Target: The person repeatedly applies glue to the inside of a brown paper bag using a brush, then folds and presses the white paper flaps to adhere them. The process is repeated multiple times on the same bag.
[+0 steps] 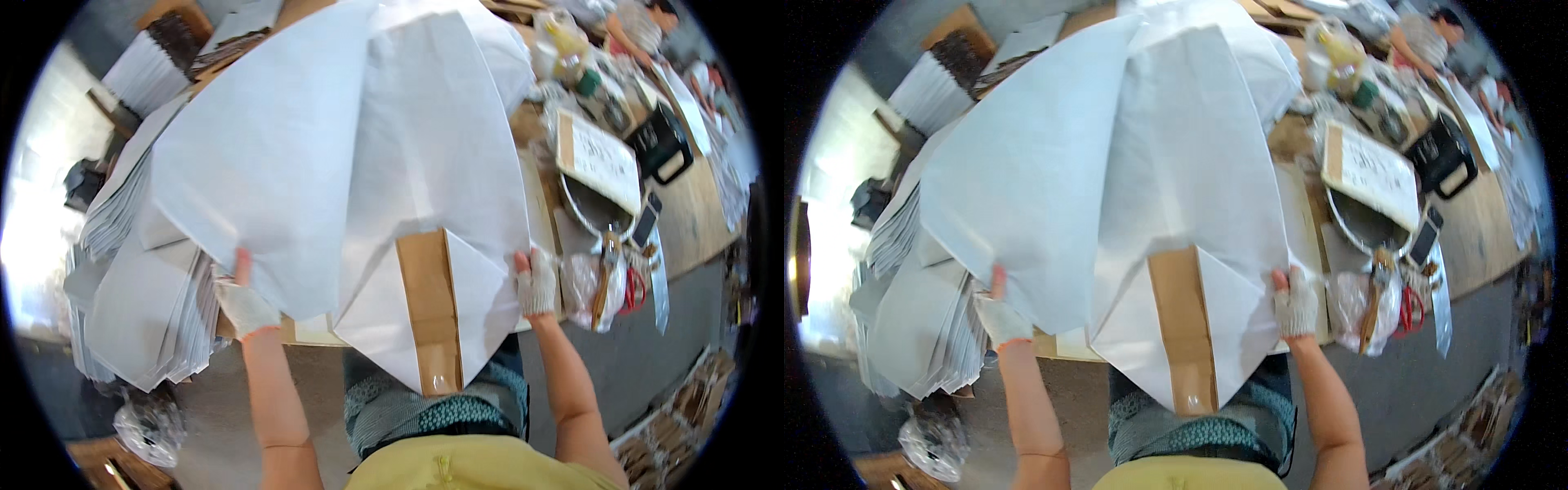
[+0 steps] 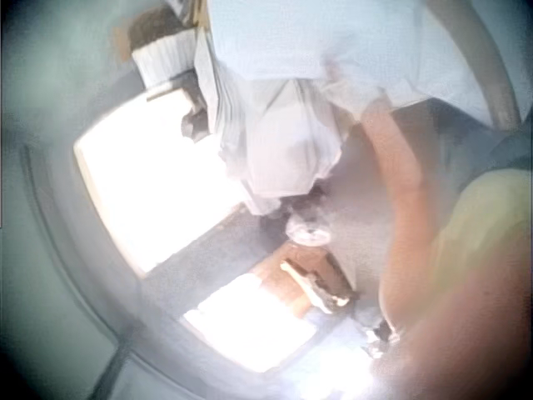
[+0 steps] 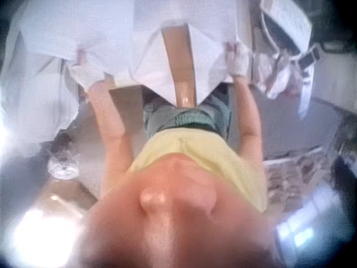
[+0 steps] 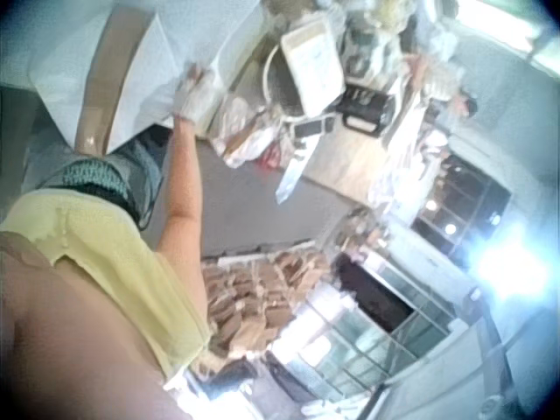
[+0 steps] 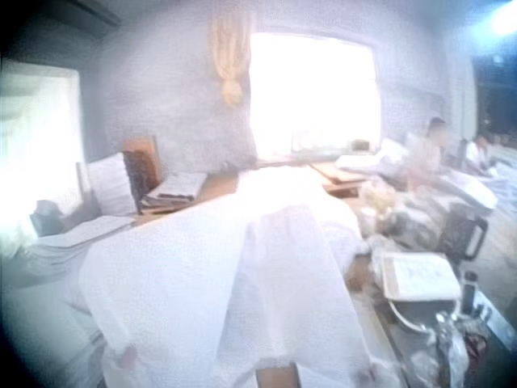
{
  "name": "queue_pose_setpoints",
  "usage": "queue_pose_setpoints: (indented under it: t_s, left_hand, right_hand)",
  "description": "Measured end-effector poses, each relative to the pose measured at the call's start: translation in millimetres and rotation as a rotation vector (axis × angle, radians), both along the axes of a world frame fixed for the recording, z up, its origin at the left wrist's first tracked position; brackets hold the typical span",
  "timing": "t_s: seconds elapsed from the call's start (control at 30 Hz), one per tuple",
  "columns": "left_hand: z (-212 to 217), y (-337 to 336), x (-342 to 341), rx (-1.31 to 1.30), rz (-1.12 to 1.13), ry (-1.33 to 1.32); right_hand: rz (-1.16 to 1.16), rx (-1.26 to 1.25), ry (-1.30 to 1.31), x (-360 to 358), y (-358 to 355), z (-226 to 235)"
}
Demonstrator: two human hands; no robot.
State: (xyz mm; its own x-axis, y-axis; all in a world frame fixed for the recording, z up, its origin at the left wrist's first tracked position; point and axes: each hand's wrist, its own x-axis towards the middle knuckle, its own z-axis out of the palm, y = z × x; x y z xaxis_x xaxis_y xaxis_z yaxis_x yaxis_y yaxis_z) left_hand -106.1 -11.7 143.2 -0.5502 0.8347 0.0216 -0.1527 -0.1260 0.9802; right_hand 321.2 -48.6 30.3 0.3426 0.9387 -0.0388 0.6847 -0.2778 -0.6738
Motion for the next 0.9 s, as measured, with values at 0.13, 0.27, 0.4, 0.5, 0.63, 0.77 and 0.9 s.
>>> queue_pose_setpoints:
  t_s: [0.13,0.27,0.4,0.5,0.63,0.77,0.9]
  left_hand:
    - [-9,47,-132,0.366,-0.179,-0.684]
    - [26,111,-135,-0.058,0.608,-0.144]
    - [-41,109,-197,0.038,0.614,-0.414]
    - [-61,96,-118,-0.037,0.455,-0.335]
    - [-184,32,-40,-0.215,-0.07,1.083]
    - [-88,-29,73,-0.032,-0.57,1.015]
    - [-103,-72,80,-0.007,-0.573,0.434]
  right_hand:
    - [0.054,0.205,-0.233,-13,3,15]
    - [-0.002,0.425,0.199,-7,12,18]
    - [0.292,0.434,-0.227,-22,8,43]
    - [0.487,0.189,-0.04,-6,8,38]
    - [0.667,-0.068,0.214,-29,45,14]
    - [0.653,-0.103,0.012,-45,39,51]
    - [0.93,0.096,-0.121,-33,-4,50]
